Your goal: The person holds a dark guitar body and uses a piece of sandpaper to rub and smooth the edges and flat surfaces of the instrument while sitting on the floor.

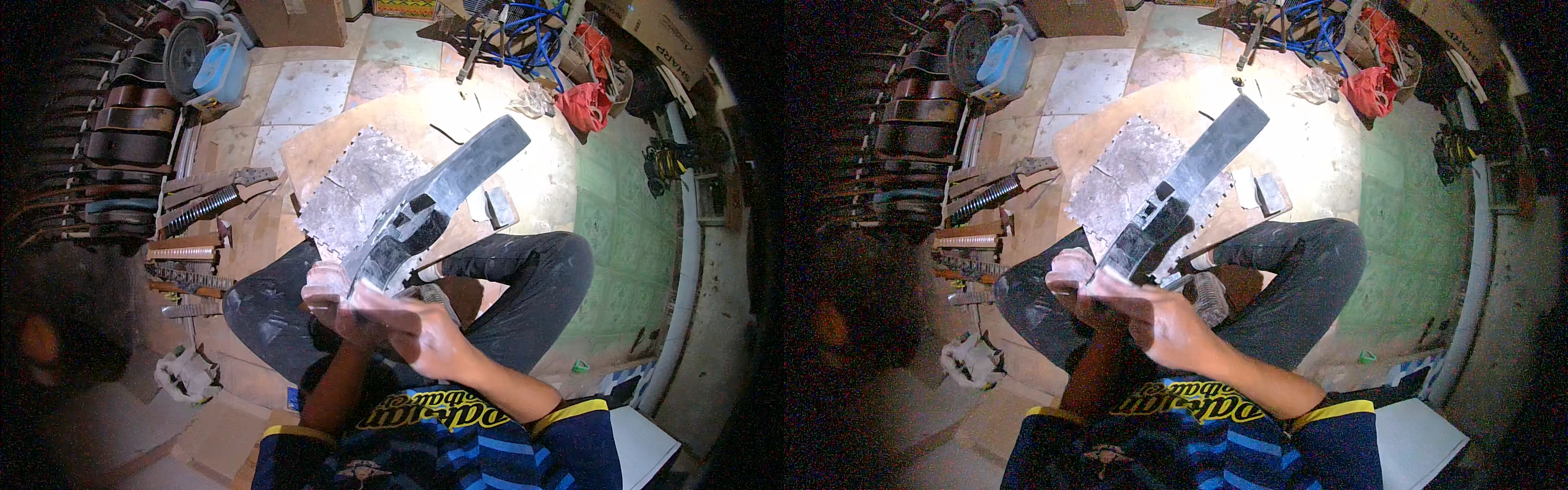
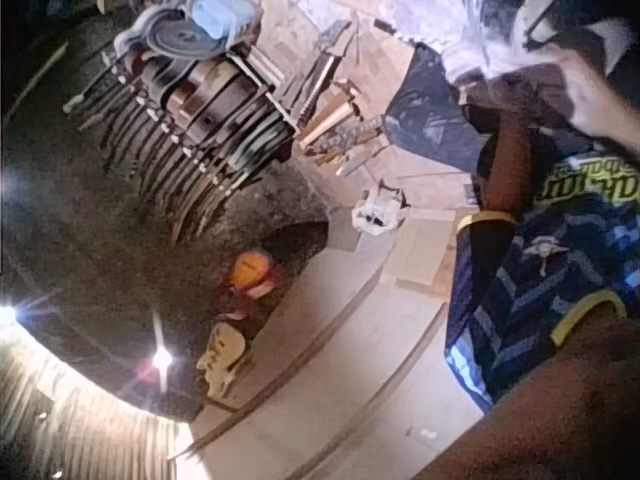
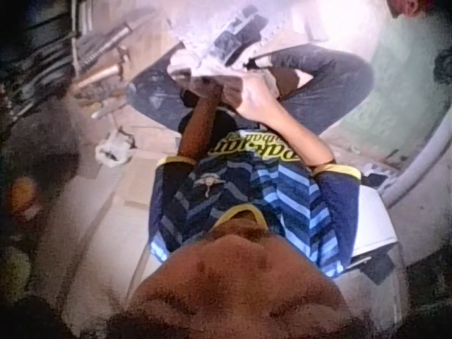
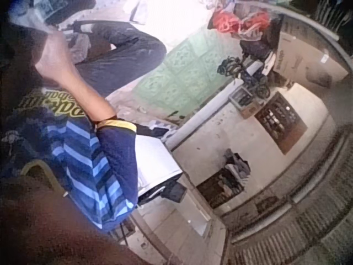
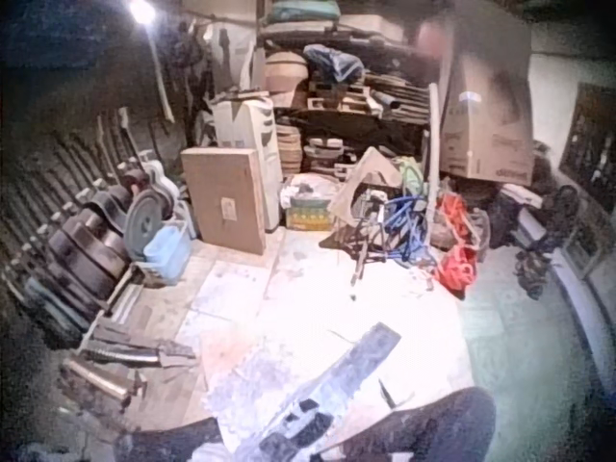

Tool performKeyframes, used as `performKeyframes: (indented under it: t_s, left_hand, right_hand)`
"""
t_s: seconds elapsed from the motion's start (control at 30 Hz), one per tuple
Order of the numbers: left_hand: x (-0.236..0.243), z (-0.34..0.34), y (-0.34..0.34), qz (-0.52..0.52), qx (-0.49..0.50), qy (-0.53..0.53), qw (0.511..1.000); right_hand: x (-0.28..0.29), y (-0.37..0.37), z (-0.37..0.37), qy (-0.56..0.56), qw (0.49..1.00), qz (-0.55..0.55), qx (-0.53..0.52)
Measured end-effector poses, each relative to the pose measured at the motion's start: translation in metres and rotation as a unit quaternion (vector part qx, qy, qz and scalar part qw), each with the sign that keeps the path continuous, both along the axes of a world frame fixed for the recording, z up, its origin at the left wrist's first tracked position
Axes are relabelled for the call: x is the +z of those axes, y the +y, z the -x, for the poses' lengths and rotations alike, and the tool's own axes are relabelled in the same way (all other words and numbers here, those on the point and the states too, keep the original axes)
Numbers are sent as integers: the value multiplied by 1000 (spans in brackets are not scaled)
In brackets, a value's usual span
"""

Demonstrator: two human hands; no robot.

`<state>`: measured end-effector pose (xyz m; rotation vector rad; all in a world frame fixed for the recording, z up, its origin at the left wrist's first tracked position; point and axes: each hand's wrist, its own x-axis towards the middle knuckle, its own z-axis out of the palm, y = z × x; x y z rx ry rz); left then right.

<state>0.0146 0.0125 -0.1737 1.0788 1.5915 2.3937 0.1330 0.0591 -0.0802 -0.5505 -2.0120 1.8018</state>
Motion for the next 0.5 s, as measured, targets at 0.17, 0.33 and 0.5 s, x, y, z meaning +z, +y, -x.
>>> performKeyframes:
  t_s: [0.17,0.33,0.5]
  left_hand:
    - [-1,0,0,3,3,5,1000]
    - [-2,5,-2,6,6,18,1000]
    - [-2,25,2,26,31,20,999]
  right_hand:
    - [-31,15,1,-83,989,-126,-6]
    - [-26,0,-4,-22,998,-61,15]
    - [-10,17,-7,-92,962,-255,-23]
